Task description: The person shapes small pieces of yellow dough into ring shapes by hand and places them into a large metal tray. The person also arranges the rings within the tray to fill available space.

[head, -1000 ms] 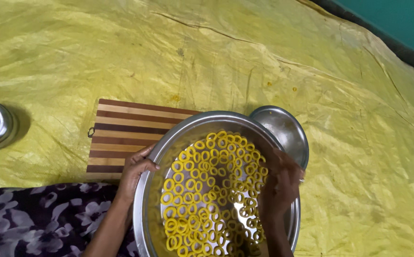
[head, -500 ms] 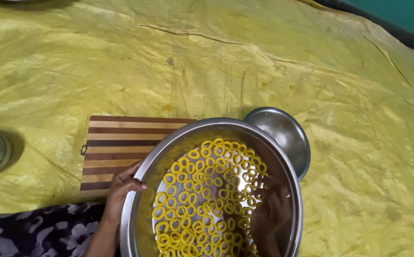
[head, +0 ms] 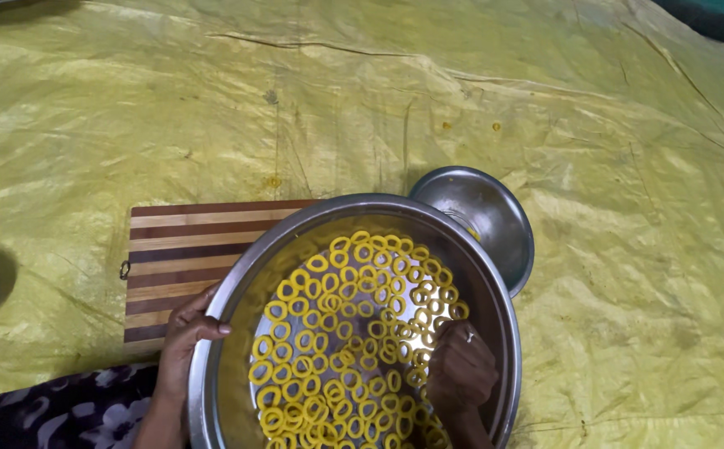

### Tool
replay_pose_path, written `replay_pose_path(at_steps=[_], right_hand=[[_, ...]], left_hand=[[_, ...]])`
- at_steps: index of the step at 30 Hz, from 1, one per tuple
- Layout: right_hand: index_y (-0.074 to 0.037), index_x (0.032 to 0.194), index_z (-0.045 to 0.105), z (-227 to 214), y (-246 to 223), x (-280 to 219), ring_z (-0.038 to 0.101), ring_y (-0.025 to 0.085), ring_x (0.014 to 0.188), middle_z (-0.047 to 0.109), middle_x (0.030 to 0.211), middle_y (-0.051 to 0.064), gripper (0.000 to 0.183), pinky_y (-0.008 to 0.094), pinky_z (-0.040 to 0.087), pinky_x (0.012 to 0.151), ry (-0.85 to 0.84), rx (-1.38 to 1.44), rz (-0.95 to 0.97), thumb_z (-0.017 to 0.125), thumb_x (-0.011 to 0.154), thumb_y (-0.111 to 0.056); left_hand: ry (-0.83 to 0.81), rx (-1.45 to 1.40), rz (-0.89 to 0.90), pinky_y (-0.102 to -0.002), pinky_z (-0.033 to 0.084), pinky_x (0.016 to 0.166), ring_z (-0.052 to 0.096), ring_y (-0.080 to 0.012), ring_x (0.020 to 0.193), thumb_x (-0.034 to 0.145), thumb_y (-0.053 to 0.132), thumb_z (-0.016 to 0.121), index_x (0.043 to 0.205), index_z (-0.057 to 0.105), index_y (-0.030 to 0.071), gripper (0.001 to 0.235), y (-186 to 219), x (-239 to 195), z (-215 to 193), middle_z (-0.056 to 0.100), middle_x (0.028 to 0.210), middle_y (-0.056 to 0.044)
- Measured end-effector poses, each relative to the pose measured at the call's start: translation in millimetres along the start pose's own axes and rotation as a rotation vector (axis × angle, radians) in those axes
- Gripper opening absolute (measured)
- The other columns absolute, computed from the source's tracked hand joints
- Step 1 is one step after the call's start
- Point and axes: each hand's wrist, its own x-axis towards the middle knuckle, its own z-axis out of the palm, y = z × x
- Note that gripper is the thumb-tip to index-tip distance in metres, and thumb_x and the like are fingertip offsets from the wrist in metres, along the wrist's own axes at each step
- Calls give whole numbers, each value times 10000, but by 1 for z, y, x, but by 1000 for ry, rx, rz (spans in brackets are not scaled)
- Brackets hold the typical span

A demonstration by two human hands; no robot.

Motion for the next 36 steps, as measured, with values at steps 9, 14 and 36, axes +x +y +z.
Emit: replay_pose_path(at_steps=[9, 14, 36], right_hand=[[-22, 715, 579, -1, 2, -9, 624, 271, 726, 623, 753, 108, 128, 375, 482, 684, -334, -248, 320, 638, 697, 90], [-121, 876, 715, 10, -2, 0, 638, 244, 1019, 711, 1044, 14, 231, 422, 474, 849, -511, -256, 403, 637, 714, 24], [-119, 928, 712, 14, -5, 10, 728, 219, 836, 764, 903, 29, 159, 400, 502, 813, -605, -207, 508, 788, 790, -133]], left_hand=[[-31, -51, 63, -257, 527, 821, 679, -130, 822, 679, 14, 651, 1266, 677, -90, 596, -17, 5, -15, 727, 1275, -212], [-53, -36, 94, -259, 518, 886, 704, -146, 924, 678, 22, 643, 1215, 690, -119, 558, -18, 7, -15, 722, 1321, -200], [-40, -22, 46, -240, 495, 680, 595, -103, 646, 685, 52, 635, 1323, 661, -86, 654, -19, 8, -6, 778, 1009, -154]])
